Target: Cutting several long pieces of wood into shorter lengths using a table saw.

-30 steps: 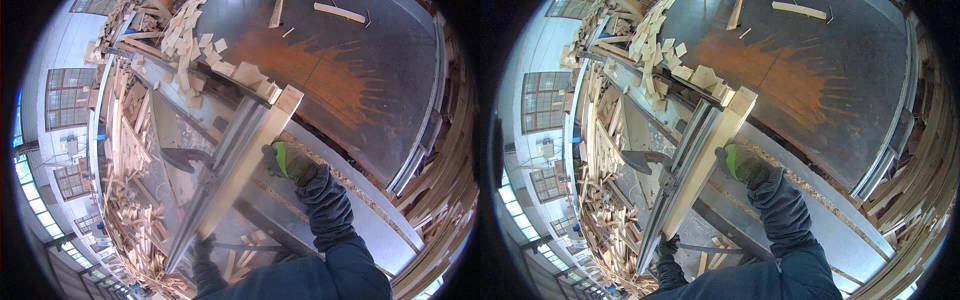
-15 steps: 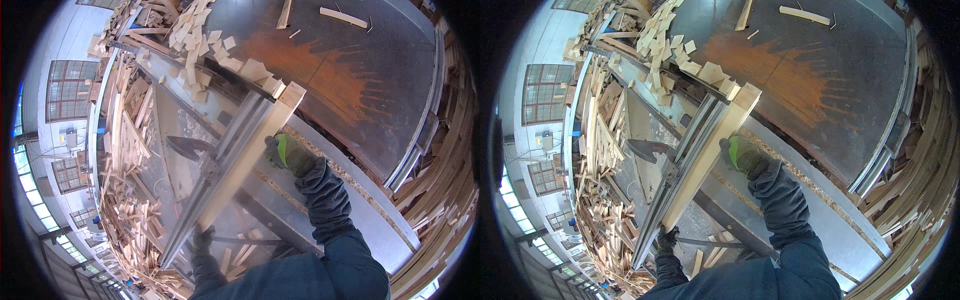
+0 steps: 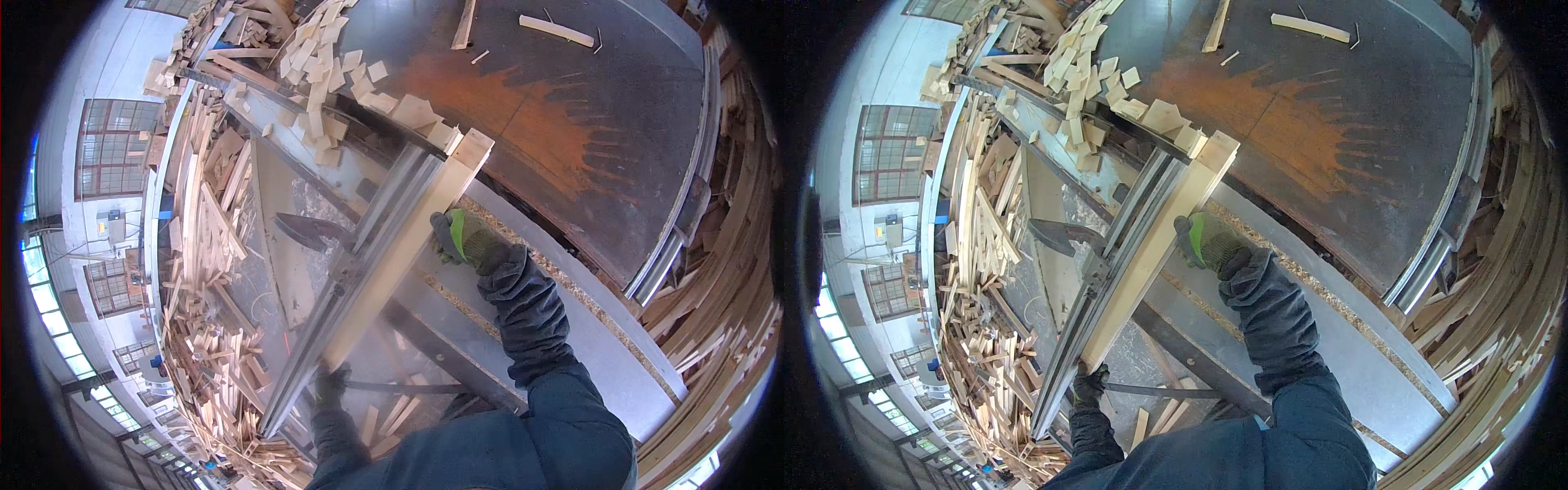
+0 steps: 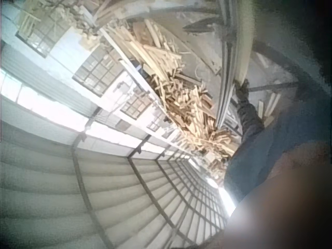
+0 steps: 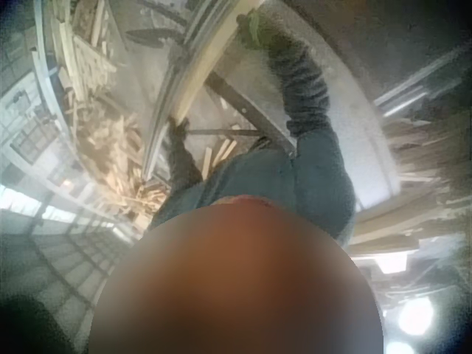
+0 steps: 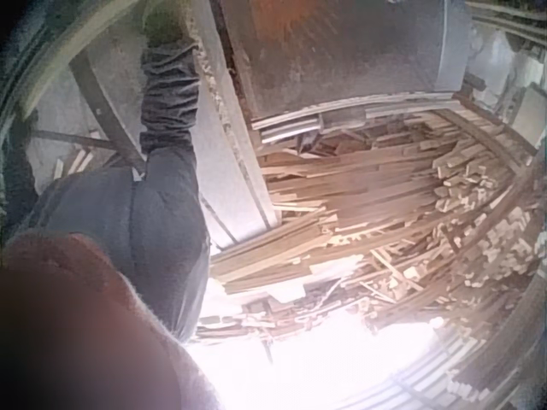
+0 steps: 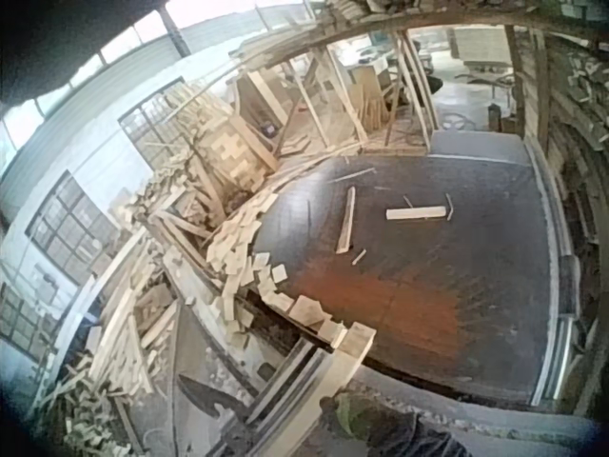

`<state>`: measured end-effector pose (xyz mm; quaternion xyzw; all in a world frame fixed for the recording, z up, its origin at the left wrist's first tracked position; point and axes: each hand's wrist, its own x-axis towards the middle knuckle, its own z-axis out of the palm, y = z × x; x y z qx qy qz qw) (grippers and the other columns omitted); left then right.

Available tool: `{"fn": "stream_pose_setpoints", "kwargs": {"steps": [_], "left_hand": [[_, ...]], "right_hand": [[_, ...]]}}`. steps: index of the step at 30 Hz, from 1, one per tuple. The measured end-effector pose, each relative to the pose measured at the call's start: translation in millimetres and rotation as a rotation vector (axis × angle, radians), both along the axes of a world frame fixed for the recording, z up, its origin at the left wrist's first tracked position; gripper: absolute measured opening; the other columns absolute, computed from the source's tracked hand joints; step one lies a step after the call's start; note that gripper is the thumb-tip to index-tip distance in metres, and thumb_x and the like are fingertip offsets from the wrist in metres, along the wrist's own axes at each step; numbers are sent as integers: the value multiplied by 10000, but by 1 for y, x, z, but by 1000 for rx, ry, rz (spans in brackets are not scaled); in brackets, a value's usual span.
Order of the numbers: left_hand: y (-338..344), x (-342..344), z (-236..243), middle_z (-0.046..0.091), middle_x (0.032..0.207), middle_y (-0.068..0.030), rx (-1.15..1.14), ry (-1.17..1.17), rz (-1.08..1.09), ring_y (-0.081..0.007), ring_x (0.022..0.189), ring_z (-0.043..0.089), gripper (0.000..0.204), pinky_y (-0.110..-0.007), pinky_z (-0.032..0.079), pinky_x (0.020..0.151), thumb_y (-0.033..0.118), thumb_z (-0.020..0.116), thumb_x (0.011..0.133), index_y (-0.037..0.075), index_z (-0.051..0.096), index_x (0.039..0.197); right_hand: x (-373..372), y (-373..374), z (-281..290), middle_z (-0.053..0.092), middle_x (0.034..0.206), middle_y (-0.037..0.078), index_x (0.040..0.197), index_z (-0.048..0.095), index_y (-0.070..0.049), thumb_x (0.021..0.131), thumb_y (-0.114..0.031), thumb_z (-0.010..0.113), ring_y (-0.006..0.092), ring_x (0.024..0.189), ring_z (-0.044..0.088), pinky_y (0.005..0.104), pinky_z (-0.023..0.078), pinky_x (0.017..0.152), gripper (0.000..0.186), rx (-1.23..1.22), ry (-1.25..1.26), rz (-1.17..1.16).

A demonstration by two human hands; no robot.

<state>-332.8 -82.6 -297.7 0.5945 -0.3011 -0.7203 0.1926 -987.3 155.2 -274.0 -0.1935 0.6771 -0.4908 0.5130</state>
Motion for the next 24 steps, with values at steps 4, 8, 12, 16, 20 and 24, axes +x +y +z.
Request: {"fn": "stream_pose_setpoints", "kwargs": {"steps": [4,8,12,16,20,24], "left_hand": [[2,-10,5,817,1187,-149,1,-18,4,-357,1000,804,672,-451,668,776,545,820,1073,48,696,1508],[2,-15,8,816,1171,-147,-16,57,-55,-355,1008,801,661,-448,661,782,549,818,1075,59,704,1503],[-8,-3,15,808,1174,-138,-1,51,-56,-349,1015,798,665,-445,669,782,555,822,1071,64,700,1503],[-3,-24,5,765,1221,-93,56,93,-21,-275,978,713,507,-411,603,782,361,916,1041,96,734,1432],[-12,-5,2,792,1227,-120,15,88,6,-310,1016,763,583,-432,661,787,454,876,1052,79,718,1470],[-13,-2,9,811,1210,-140,26,28,-38,-346,1023,803,641,-447,706,773,540,836,1068,68,710,1484]], "right_hand": [[7,-3,-8,737,711,82,897,787,-56,1201,-697,409,263,635,736,442,602,628,804,-34,-19,-80],[0,0,-2,753,754,97,976,790,-29,1214,-666,416,263,670,765,440,620,641,776,-5,0,-23],[2,-7,3,757,739,80,936,780,-32,1206,-614,541,194,634,752,355,616,592,685,-89,-34,-83],[-1,-1,-5,756,776,109,980,782,-9,1222,-648,415,251,665,756,433,628,644,775,-49,-69,-104],[-1,-10,-7,767,780,112,971,785,-20,1221,-649,407,259,652,744,447,630,656,775,-31,-51,-25],[2,-12,-3,774,783,107,959,788,-31,1219,-647,412,263,671,762,452,637,671,767,-23,-13,-30]]}}
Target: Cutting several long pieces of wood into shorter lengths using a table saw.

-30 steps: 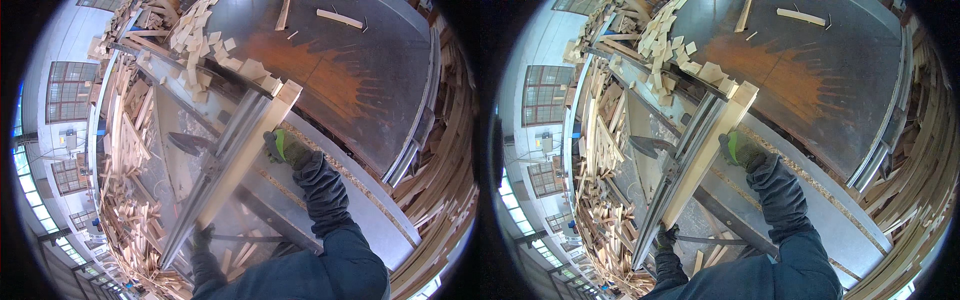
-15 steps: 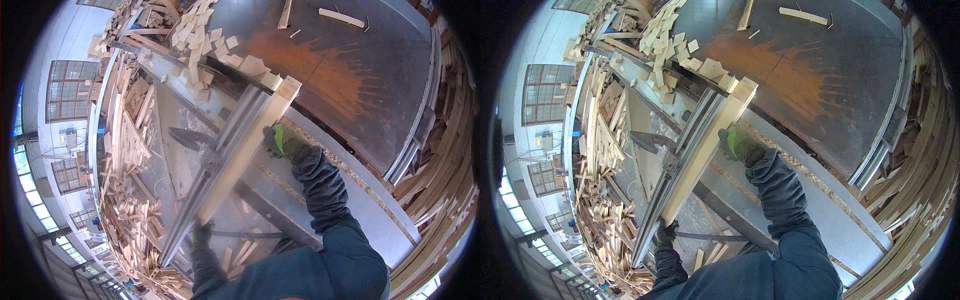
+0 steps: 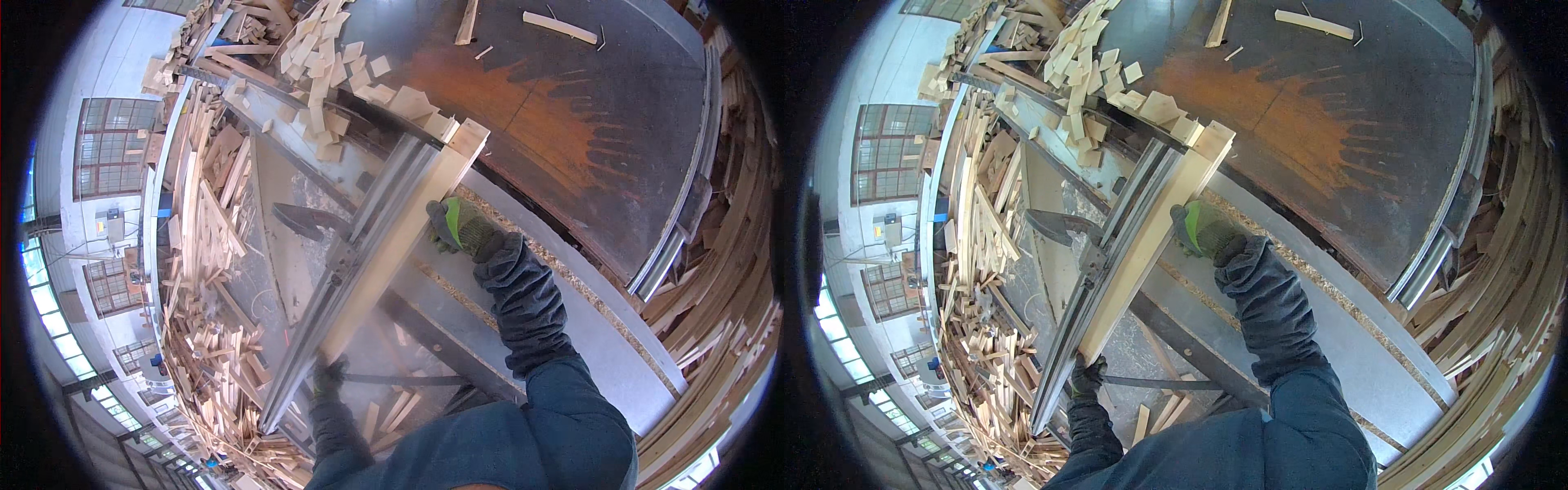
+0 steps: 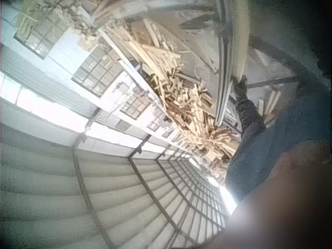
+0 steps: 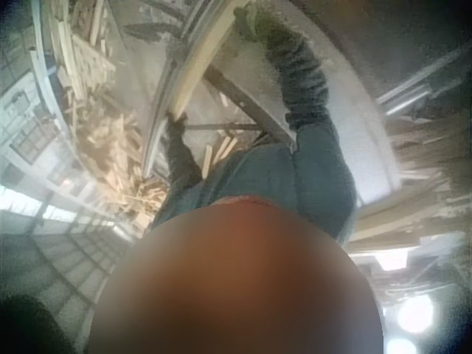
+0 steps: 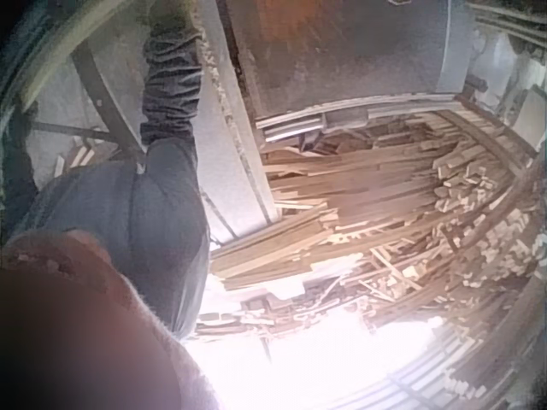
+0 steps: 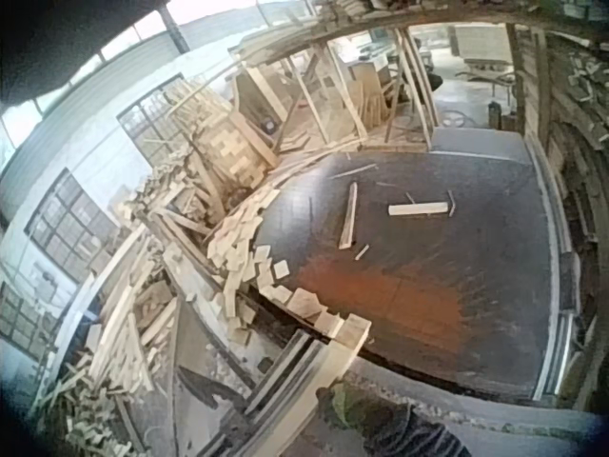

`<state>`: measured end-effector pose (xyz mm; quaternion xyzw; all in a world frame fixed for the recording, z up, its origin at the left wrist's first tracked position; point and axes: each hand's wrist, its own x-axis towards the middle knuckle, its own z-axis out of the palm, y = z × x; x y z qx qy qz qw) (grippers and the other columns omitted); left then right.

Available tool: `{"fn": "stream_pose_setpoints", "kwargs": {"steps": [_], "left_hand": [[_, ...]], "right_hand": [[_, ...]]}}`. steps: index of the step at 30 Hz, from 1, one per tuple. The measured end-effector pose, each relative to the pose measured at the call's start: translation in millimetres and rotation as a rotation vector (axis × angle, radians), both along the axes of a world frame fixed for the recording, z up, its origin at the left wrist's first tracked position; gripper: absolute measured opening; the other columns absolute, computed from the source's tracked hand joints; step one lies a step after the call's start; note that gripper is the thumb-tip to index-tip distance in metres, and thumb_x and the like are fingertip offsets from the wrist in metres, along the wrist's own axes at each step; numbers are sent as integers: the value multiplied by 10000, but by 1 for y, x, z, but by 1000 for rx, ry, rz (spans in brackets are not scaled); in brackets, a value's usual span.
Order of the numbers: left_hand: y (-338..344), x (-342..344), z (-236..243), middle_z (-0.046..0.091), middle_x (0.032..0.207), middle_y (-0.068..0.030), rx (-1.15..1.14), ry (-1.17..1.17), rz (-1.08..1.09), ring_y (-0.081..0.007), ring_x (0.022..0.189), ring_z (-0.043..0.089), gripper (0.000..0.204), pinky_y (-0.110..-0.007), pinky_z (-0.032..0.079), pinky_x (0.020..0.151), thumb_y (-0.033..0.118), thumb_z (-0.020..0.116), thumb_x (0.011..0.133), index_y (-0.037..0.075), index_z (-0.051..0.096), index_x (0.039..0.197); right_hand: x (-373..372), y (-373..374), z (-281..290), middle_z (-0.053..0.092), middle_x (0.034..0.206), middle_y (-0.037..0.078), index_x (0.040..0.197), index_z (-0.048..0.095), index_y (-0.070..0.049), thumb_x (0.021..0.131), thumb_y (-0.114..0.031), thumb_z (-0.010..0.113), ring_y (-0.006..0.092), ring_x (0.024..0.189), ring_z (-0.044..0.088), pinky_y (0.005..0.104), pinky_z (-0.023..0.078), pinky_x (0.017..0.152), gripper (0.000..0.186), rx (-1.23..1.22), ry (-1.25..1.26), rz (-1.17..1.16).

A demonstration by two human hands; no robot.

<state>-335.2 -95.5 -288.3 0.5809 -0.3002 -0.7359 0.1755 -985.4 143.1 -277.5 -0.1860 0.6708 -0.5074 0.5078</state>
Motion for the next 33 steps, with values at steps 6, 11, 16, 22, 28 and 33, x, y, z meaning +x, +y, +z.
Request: {"fn": "stream_pose_setpoints", "kwargs": {"steps": [6,11,16,22,28,33], "left_hand": [[4,-26,-3,793,1281,-126,39,27,83,-338,1008,777,546,-485,671,807,376,909,1041,139,711,1492],[-5,-23,-9,824,1169,-161,-39,-3,70,-357,988,818,661,-448,718,778,534,846,1057,39,711,1473],[-4,-27,-9,824,1165,-162,-57,14,-23,-353,981,824,666,-431,716,767,542,836,1065,36,707,1478],[-7,-30,-8,817,1155,-156,-33,-42,9,-342,973,822,679,-423,714,764,547,834,1067,23,699,1476],[-11,-37,-9,796,1287,-106,-31,-12,18,-304,1019,786,538,-435,667,804,425,845,1085,136,700,1514],[-14,-31,0,802,1322,-121,-89,17,-67,-336,1037,804,548,-482,697,838,513,779,1114,145,707,1514]], "right_hand": [[-12,4,-3,789,798,110,990,796,-25,1221,-633,427,267,729,805,448,649,695,748,54,-21,13],[-22,-1,-5,796,816,110,1025,793,-30,1219,-625,452,260,724,799,436,659,701,713,24,42,61],[-16,3,-1,790,801,108,1017,800,-36,1221,-611,457,265,721,794,440,645,684,700,-21,-7,-21],[-20,-5,-22,751,741,81,935,774,-39,1189,-632,578,208,619,732,368,596,566,674,-68,-1,-11],[-24,-9,-18,762,747,118,978,798,-21,1231,-594,436,282,673,765,470,620,672,723,-20,76,-3],[-27,-18,-2,790,774,105,974,804,-34,1216,-629,424,269,681,774,454,632,696,746,56,57,30]]}}
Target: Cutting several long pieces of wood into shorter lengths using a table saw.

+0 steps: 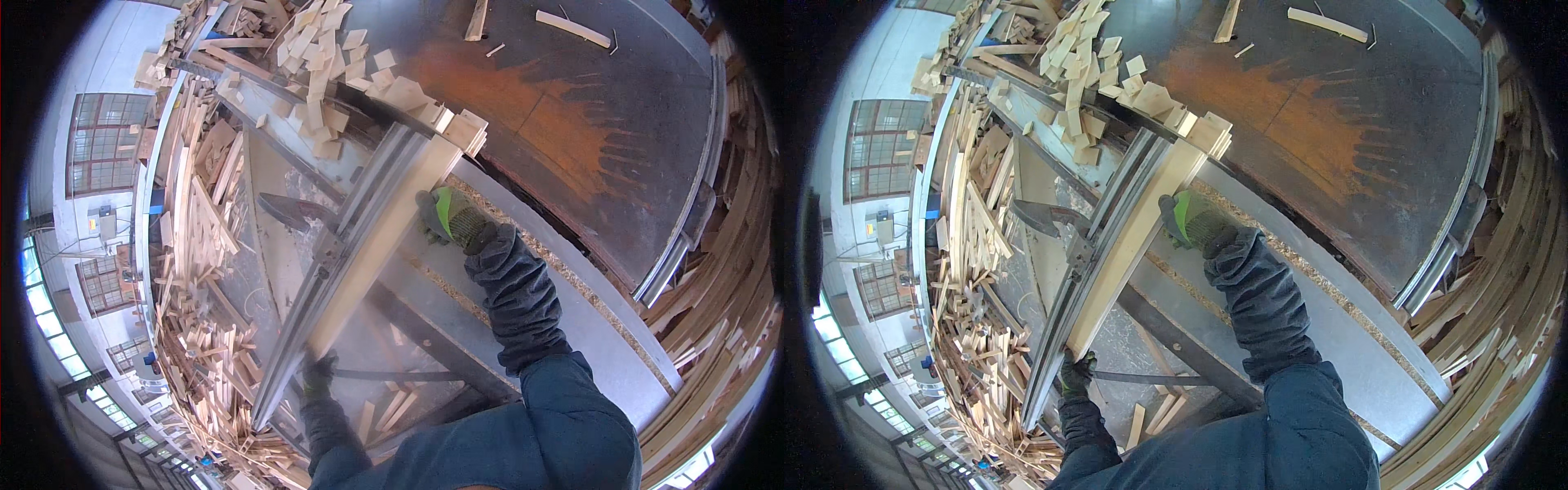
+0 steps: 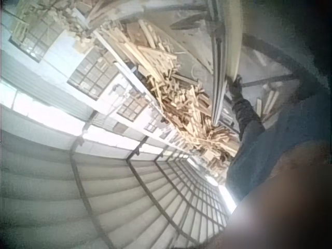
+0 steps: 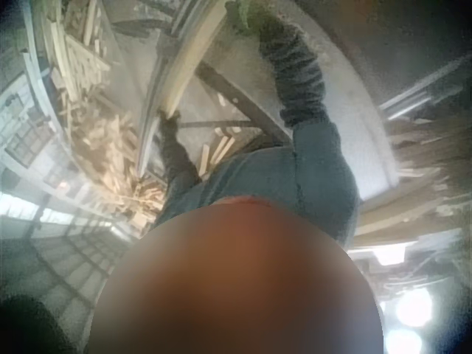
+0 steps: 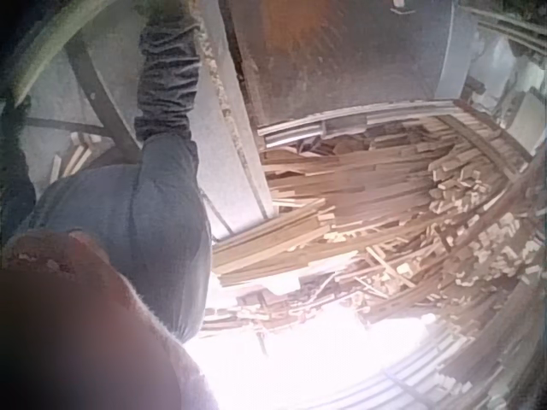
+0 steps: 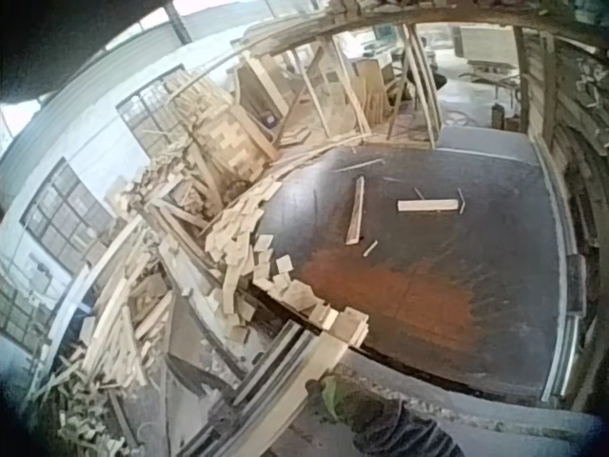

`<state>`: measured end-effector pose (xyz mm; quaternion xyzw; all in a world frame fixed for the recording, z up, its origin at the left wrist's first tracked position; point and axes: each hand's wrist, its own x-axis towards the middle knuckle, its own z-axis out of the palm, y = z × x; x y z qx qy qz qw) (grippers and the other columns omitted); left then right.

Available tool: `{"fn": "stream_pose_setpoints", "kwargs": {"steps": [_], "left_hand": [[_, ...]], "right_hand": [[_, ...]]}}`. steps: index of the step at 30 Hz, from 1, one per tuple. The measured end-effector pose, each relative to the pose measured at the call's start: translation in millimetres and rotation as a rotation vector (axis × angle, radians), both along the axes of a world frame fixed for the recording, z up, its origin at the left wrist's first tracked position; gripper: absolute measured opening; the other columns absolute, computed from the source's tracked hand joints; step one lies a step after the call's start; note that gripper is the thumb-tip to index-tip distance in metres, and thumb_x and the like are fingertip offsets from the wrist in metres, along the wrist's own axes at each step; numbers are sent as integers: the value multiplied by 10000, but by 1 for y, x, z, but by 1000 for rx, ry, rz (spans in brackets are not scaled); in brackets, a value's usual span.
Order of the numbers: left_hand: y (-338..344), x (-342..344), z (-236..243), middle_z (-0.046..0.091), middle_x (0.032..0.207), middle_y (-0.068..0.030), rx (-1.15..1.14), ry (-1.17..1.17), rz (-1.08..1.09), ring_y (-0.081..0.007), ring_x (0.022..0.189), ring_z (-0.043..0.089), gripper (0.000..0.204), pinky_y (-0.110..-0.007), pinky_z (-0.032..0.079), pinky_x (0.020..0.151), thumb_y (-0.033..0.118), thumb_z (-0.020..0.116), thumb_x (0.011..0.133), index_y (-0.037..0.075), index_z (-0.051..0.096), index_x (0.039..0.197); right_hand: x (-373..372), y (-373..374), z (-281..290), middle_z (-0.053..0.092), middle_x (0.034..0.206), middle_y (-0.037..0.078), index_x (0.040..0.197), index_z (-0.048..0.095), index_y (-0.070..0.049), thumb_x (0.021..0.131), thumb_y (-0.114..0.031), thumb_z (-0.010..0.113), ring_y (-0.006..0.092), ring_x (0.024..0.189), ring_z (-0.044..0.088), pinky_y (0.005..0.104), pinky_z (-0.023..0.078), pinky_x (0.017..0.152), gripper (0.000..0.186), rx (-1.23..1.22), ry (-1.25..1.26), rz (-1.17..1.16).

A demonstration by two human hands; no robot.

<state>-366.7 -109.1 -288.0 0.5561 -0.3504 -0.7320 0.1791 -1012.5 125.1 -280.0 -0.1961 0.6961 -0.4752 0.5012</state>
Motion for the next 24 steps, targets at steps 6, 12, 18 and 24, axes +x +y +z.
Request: {"fn": "stream_pose_setpoints", "kwargs": {"steps": [6,12,18,24], "left_hand": [[12,-22,9,849,1162,-155,17,-3,67,-343,991,852,620,-448,731,784,497,875,1045,56,723,1455],[13,-13,15,848,1168,-136,-17,-77,58,-325,1001,848,636,-430,723,799,496,886,1036,57,723,1466],[10,22,11,850,1197,-139,-41,-11,5,-305,1021,849,656,-439,734,831,518,876,1040,72,719,1496],[98,153,71,846,1247,-143,-55,2,109,-314,1043,848,615,-456,738,887,490,847,1073,78,708,1509]], "right_hand": [[5,-1,-13,791,763,109,963,806,-34,1212,-641,415,274,691,789,457,637,709,764,31,-9,-28],[18,1,-17,775,729,109,959,806,-27,1210,-656,413,274,686,789,462,644,714,784,1,62,-64],[32,0,-5,799,786,111,1011,810,-25,1216,-594,485,255,705,797,407,645,722,687,-47,-116,-48],[137,58,17,840,996,134,1239,793,-26,1260,-439,497,235,724,790,403,653,689,508,-151,-85,63]]}}
